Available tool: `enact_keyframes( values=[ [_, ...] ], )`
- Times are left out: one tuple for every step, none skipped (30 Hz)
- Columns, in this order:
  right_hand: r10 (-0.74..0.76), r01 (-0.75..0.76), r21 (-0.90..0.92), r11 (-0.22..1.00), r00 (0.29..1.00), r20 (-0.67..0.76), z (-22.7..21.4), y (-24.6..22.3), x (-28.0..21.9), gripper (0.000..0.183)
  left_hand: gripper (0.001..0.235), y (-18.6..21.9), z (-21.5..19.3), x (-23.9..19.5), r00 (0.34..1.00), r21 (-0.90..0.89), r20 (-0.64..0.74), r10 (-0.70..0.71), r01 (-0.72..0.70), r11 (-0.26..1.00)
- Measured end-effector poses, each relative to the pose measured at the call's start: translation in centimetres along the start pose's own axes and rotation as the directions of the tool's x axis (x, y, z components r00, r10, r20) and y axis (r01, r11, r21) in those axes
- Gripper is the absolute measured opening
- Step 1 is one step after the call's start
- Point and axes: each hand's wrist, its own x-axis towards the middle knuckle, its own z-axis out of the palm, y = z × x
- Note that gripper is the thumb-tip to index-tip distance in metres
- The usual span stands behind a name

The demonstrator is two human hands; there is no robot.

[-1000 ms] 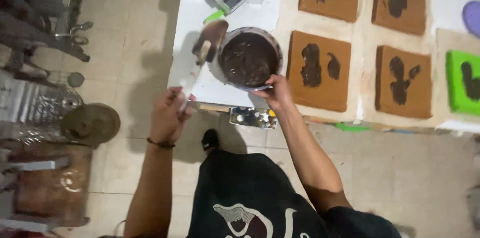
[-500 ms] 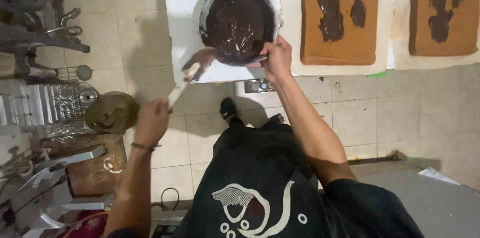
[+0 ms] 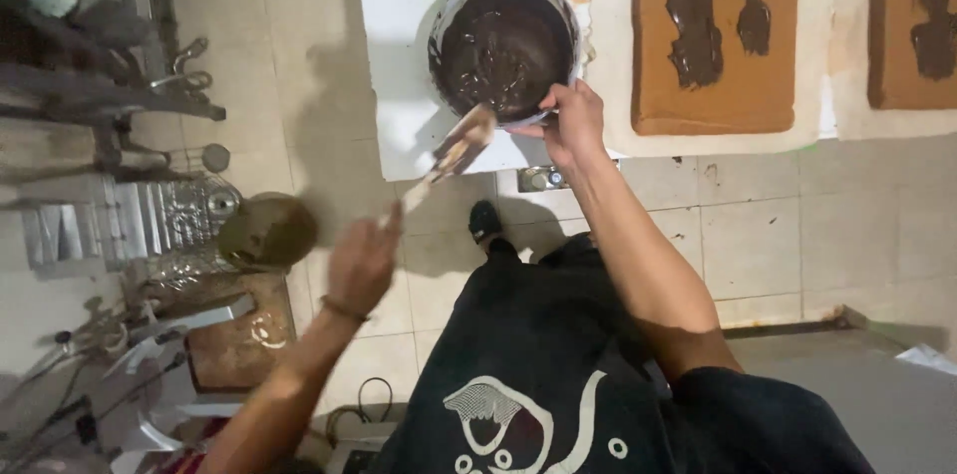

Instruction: The person scoops chocolate from a container and spreads it evenly over several rectangular cake layers using a spatula. The person moves between different cake layers on the countertop, applying and smoothing the chocolate on each one.

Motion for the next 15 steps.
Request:
enact_keyframes(
  values=[
    [-0.001, 0.001, 0.013, 1.000, 1.000, -0.005, 0.1, -0.2, 0.0, 0.033, 0.044, -1.7, -2.6, 2.2, 1.000, 0.002, 0.000, 0.013, -0.013, 1.000],
    [-0.025, 0.025, -0.030, 0.999, 1.000, 0.000, 0.1, -0.3, -0.2, 0.032, 0.042, -3.3, -5.4, 4.2, 1.000, 0.100, 0.009, 0.023, -0.024, 0.995],
    [-0.047, 0.048, -0.073, 0.996, 0.999, 0.006, 0.2, -0.3, -0.4, 0.032, 0.042, -4.9, -8.1, 6.2, 0.999, 0.196, 0.017, 0.032, -0.035, 0.980],
    [-0.038, 0.039, -0.068, 0.997, 0.999, 0.005, 0.2, -0.1, -0.7, 0.032, 0.042, -5.3, -9.8, 9.5, 0.999, 0.199, 0.027, 0.036, -0.040, 0.979],
    [-0.070, 0.069, -0.099, 0.993, 0.998, -0.004, 0.3, 0.1, -1.0, 0.031, 0.042, -5.7, -11.5, 12.8, 0.995, 0.297, 0.017, 0.101, -0.101, 0.949],
    [-0.102, 0.100, -0.130, 0.986, 0.995, -0.011, 0.3, 0.2, -1.2, 0.031, 0.041, -6.0, -13.1, 16.2, 0.986, 0.393, 0.013, 0.167, -0.159, 0.906],
    [-0.095, 0.093, -0.124, 0.988, 0.995, -0.011, 0.0, 0.7, -1.2, 0.031, 0.041, -6.2, -12.2, 18.2, 0.985, 0.395, 0.021, 0.171, -0.166, 0.904],
    [-0.130, 0.126, -0.116, 0.985, 0.991, -0.028, -0.3, 1.1, -1.2, 0.028, 0.034, -6.4, -11.3, 20.3, 0.973, 0.359, 0.068, 0.219, -0.229, 0.905],
    [-0.166, 0.160, -0.108, 0.981, 0.985, -0.045, -0.7, 1.5, -1.1, 0.026, 0.026, -6.6, -10.3, 22.5, 0.957, 0.319, 0.113, 0.268, -0.290, 0.902],
    [-0.160, 0.155, -0.100, 0.983, 0.986, -0.049, -1.1, 1.1, -1.6, 0.026, 0.026, -7.1, -8.8, 22.6, 0.954, 0.319, 0.119, 0.274, -0.299, 0.899],
    [-0.144, 0.144, -0.067, 0.987, 0.990, 0.005, -1.5, 0.7, -2.1, 0.018, 0.021, -7.5, -7.3, 22.7, 0.937, 0.307, 0.142, 0.319, -0.348, 0.886],
    [-0.126, 0.128, -0.035, 0.991, 0.990, 0.058, -2.0, 0.5, -2.7, 0.017, 0.017, -8.0, -5.8, 22.7, 0.917, 0.290, 0.169, 0.362, -0.398, 0.870],
    [-0.116, 0.118, -0.029, 0.993, 0.992, 0.052, -2.8, 2.3, -1.2, 0.017, 0.017, -7.0, -7.3, 23.3, 0.912, 0.286, 0.179, 0.369, -0.407, 0.867],
    [-0.176, 0.173, -0.075, 0.982, 0.984, -0.025, -3.5, 4.1, 0.4, 0.016, 0.022, -6.0, -8.7, 23.9, 0.877, 0.197, 0.383, 0.291, -0.385, 0.902],
    [-0.236, 0.224, -0.127, 0.966, 0.967, -0.098, -4.1, 5.9, 1.9, 0.019, 0.028, -5.1, -10.1, 24.6, 0.793, 0.123, 0.572, 0.211, -0.337, 0.933]
  ],
)
